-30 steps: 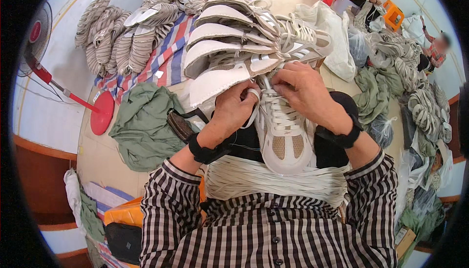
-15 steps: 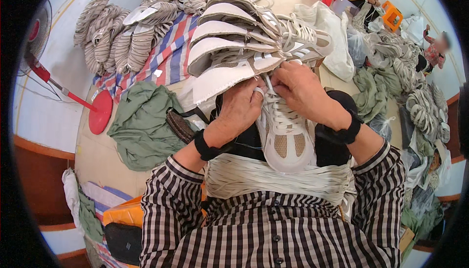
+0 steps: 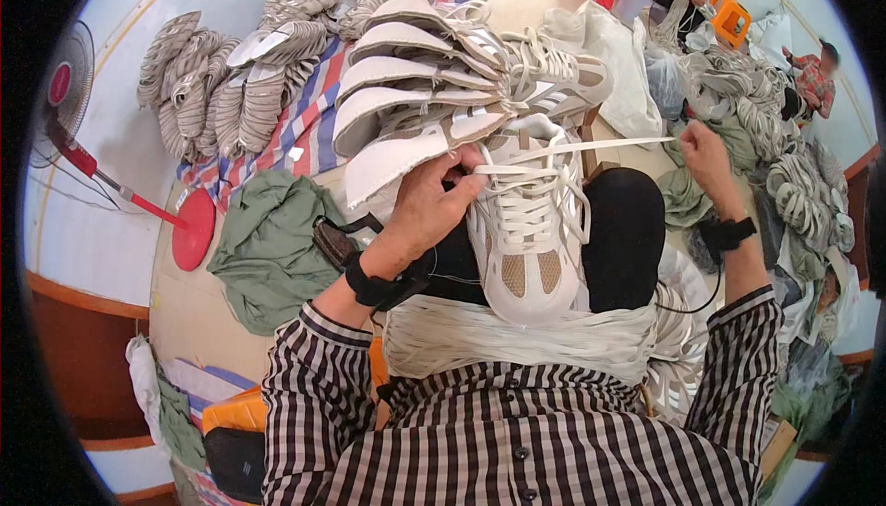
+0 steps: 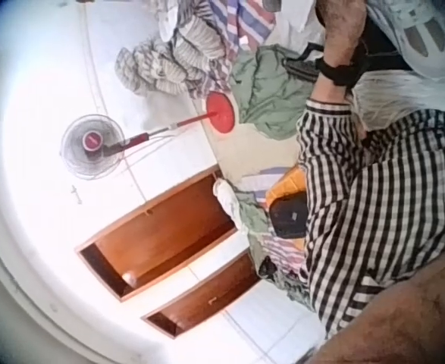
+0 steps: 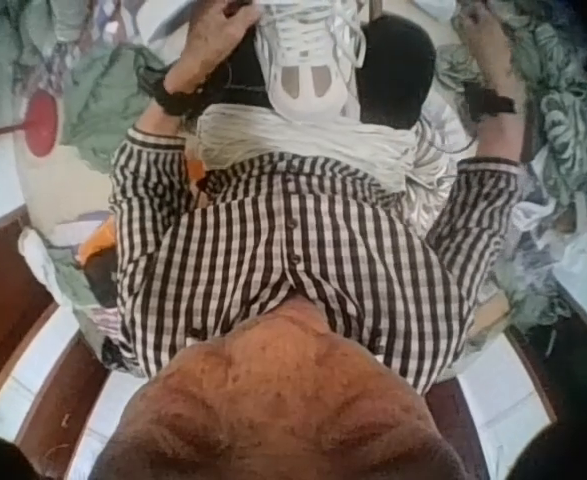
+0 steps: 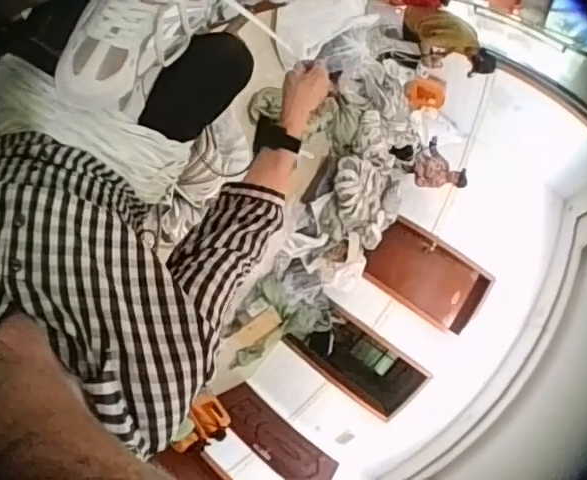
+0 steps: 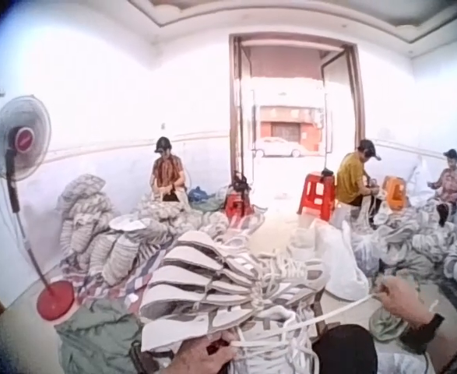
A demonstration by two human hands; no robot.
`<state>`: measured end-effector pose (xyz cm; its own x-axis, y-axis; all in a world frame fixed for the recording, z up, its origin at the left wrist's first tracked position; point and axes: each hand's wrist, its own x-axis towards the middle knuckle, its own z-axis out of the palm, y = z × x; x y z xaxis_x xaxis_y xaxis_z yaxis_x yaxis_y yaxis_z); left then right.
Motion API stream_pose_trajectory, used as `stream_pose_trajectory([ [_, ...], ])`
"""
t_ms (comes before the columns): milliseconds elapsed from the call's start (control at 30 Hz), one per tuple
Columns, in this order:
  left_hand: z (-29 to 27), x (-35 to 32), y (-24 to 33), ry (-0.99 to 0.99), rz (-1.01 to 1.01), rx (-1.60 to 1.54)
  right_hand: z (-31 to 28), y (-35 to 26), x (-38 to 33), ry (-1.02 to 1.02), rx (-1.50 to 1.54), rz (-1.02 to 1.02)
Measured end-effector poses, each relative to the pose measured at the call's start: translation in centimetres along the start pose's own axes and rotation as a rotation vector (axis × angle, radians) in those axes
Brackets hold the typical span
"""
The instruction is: Lacing a white and tan athletic shoe and then organizing it with others.
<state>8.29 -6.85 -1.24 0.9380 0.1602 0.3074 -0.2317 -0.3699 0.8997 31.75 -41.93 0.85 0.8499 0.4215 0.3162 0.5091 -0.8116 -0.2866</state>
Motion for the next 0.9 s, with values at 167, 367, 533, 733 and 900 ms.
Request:
stream_pose_trajectory([
  [167, -0.5, -0.2, 0.6, -0.001, -0.063, 0.217, 2.9, -5.6, -1.2, 0.057, 0.097, -0.17],
  [367, 0.2, 0.4, 1.1, 0.142, 0.378, 0.442, 1.2, -15.9, -1.6, -0.011, 0.577, -0.424],
  [533, -0.1, 0.6, 1.8, 0.047, 0.474, 0.505, 2.3, -18.3, -1.5, -0.057, 0.473, -0.685],
  [733, -0.8, 0.0, 2.2, -0.048, 0.413, 0.535, 1.8, -19.0, -1.5, -0.209, 0.536, -0.613],
  [900, -1.3, -0.5, 2.0, -0.08, 0.248, 0.607, 1.4, -19.0, -3.0, -0.083, 0.556, -0.64],
])
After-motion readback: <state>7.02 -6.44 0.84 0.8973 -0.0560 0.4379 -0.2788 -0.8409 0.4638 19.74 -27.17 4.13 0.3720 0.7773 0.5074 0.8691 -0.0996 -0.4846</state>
